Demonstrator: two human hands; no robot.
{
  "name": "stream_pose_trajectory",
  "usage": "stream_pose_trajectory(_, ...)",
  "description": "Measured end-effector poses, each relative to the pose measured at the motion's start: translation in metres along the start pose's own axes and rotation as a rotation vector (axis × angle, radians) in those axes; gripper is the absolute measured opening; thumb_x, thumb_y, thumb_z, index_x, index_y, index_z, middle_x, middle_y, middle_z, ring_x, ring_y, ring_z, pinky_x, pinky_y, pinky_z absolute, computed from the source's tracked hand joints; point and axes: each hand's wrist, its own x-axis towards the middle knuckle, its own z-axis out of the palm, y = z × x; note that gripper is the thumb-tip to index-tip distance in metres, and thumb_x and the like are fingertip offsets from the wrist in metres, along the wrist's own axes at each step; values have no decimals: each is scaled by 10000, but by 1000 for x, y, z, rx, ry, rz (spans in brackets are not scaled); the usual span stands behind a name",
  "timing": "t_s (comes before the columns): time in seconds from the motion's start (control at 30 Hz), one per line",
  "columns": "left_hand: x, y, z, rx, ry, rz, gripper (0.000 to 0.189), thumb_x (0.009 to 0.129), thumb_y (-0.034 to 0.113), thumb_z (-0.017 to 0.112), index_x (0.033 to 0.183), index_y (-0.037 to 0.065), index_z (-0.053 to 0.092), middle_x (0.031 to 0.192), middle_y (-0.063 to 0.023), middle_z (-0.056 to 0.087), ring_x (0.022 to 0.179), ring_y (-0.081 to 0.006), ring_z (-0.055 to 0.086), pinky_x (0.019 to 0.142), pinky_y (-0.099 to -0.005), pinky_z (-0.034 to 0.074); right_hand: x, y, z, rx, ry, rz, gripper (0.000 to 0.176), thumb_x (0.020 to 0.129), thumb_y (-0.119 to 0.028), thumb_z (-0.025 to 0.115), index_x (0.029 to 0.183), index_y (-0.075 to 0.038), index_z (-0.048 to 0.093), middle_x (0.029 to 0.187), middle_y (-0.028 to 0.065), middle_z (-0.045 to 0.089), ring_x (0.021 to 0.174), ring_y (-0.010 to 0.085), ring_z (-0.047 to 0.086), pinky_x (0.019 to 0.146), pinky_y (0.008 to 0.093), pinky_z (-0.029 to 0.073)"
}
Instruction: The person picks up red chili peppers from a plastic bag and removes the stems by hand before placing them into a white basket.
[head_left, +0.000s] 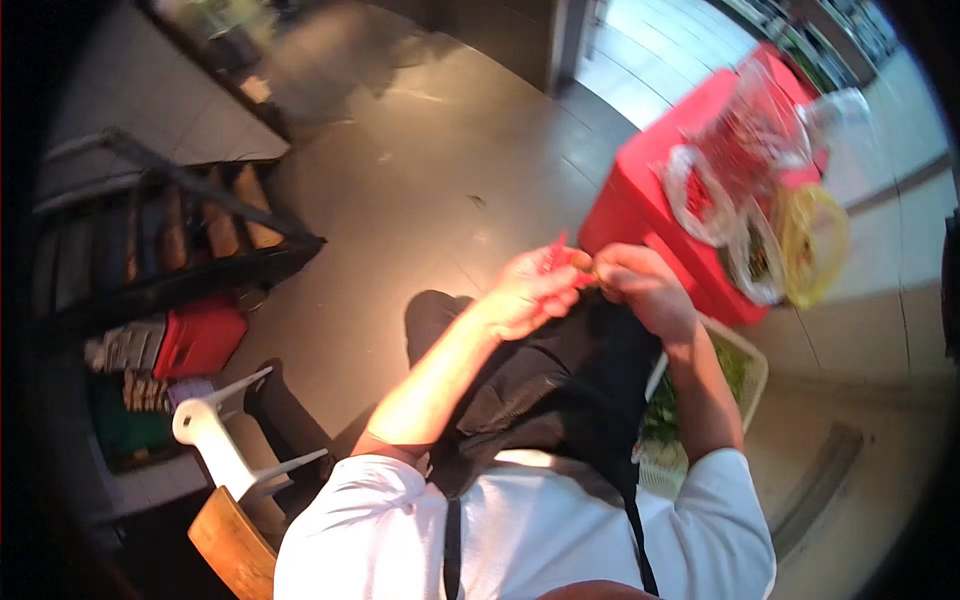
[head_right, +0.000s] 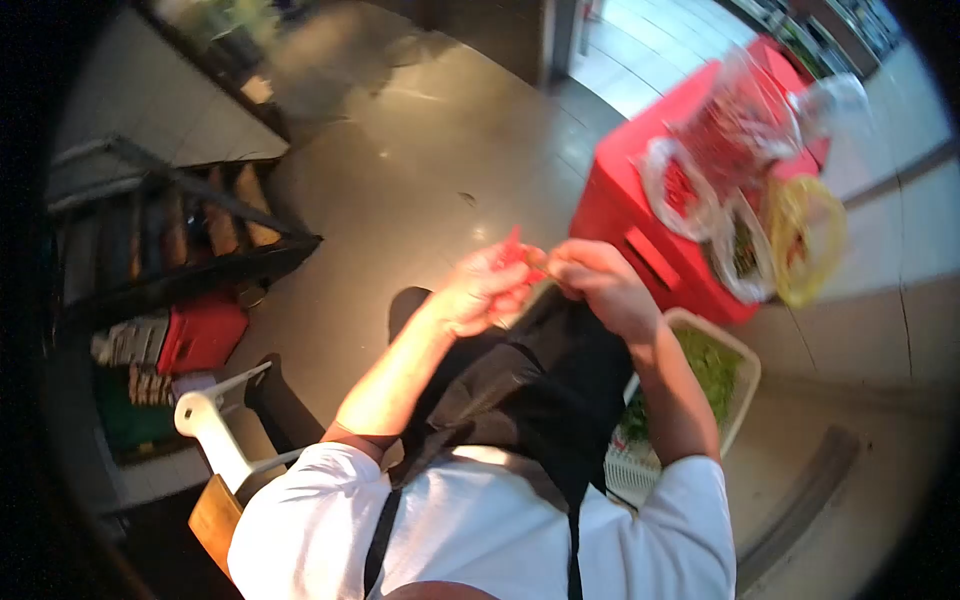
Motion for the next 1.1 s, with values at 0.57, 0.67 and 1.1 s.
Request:
stream_pose_trajectory(0.57,3,-1,10,67,-224,67,450,939,164,628,1317,-6,452,967,-105,600,671,-102,535,549,-204,431,-12,-7,22,-526,281,-470,78,854,-18,657,913,32,663,812,84,658,708,102,595,637,243,481)
stream_pose_trajectory(0.67,5,-3,8,102,-206,108,436,943,178,622,1300,-9,455,950,-97,603,645,-96,520,535,-201,406,-10,-2,28,-424,311,-352,87,872,-12,642,943,37,647,831,78,677,720,83,607,646,234,496)
stream_pose_trajectory(1.1,6,-2,14,252,41,24,239,946,215,626,1040,8,553,683,-7,518,516,-60,422,479,-203,317,-7,1,11,-524,377,-340,57,875,-35,653,880,-6,605,713,-15,570,617,26,476,556,200,397)
